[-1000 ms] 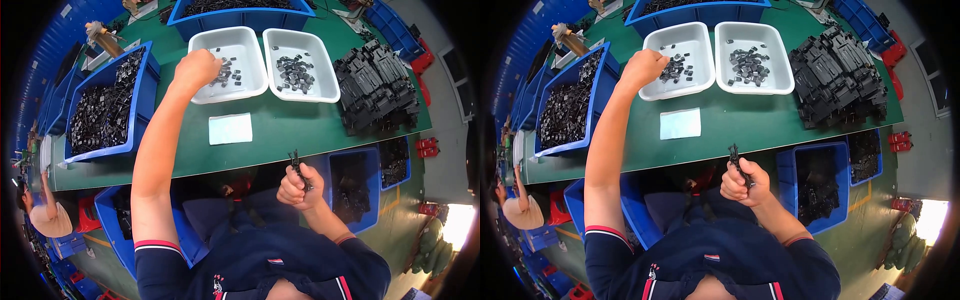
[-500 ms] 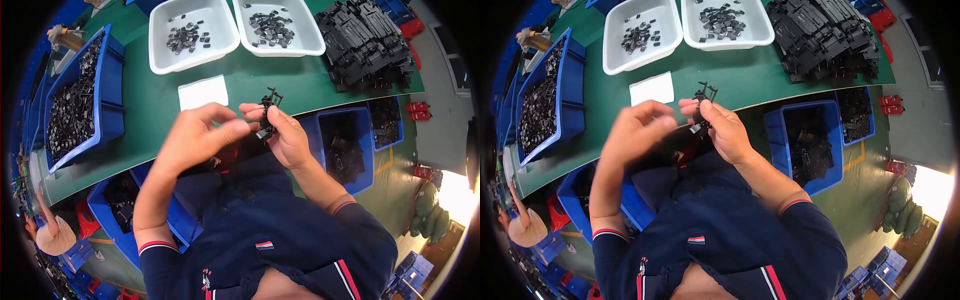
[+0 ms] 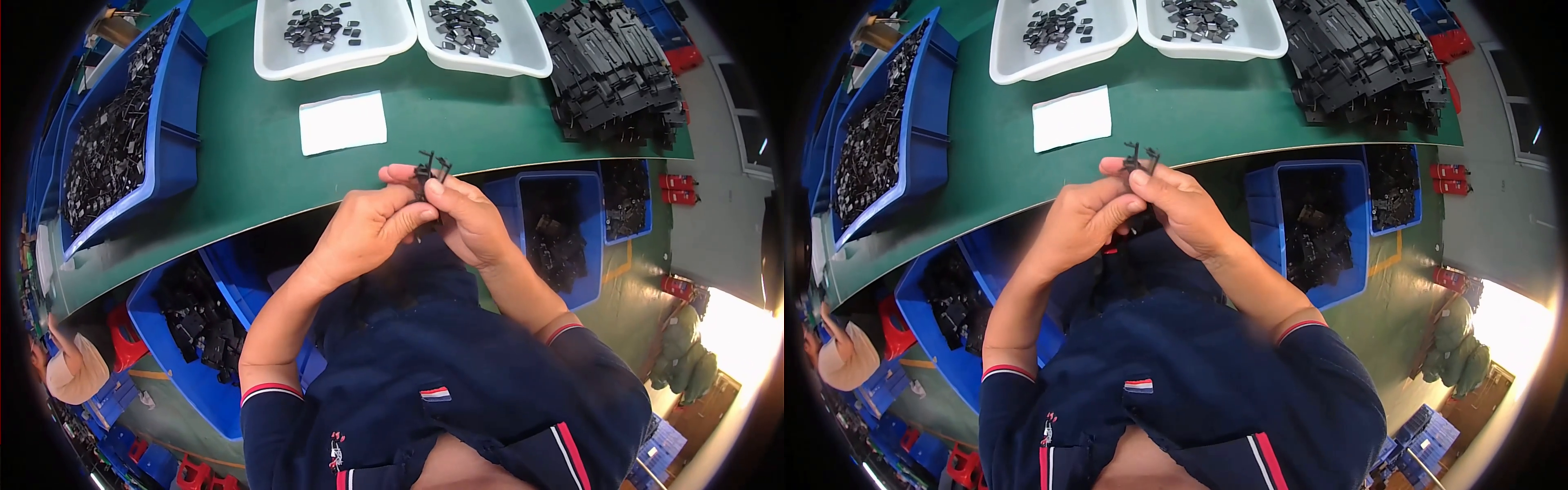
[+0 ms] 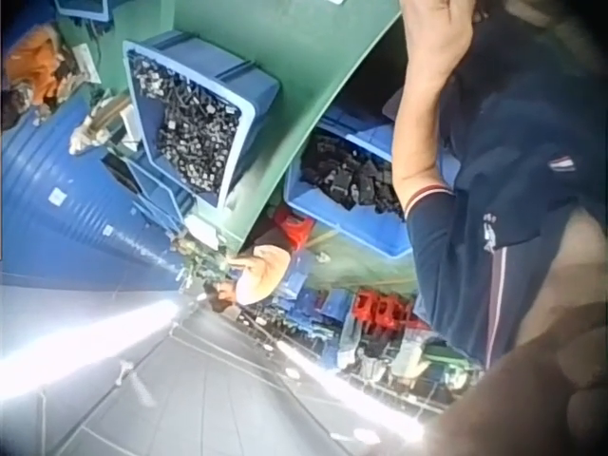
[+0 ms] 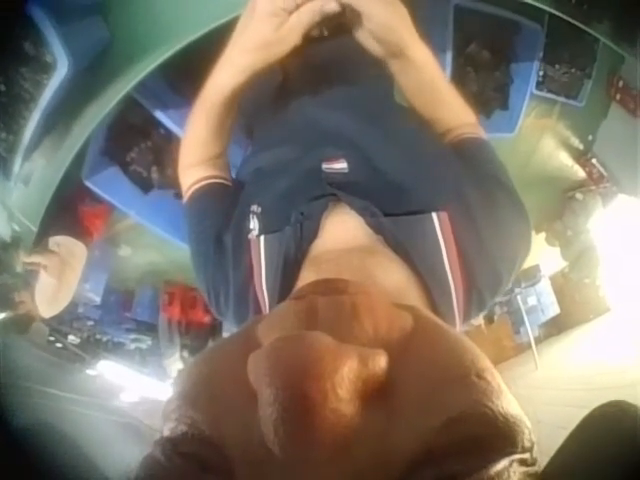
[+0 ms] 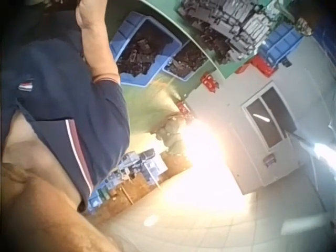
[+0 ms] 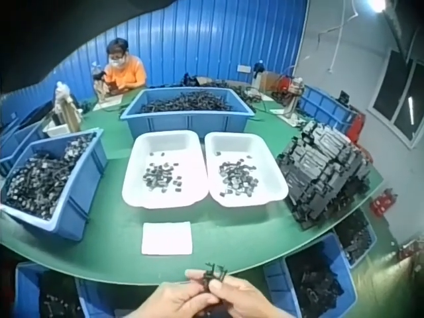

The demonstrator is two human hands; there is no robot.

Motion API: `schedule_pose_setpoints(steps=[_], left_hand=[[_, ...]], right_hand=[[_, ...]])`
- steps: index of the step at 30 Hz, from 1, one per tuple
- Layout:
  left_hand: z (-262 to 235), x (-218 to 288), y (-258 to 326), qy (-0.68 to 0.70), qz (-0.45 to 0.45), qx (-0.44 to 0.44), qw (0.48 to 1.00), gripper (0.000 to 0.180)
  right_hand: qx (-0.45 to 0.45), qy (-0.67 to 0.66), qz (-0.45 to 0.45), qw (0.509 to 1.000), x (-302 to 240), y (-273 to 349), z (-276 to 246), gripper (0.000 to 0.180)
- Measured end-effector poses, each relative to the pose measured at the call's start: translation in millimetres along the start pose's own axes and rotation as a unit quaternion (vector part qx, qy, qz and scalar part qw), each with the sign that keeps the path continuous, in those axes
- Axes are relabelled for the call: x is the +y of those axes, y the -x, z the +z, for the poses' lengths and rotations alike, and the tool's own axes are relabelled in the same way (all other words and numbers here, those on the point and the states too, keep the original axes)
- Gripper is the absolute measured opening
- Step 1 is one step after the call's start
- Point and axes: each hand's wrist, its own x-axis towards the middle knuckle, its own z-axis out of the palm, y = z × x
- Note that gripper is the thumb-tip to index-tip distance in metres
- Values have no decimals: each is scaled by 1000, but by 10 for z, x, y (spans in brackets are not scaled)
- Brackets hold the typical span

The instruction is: The person assembles small black plastic components by hand at an industrial workstation.

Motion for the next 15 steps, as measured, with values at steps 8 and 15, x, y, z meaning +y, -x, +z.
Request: schedule_pose_setpoints(steps=[8, 15], left_hand=[[78, -74, 88, 12, -6, -3, 1000, 27], [99, -68, -7, -34, 24, 24, 999, 25]], right_hand=[[40, 2, -39, 998, 26, -76, -29, 36], [88, 12, -63, 994, -59, -154, -2, 33]])
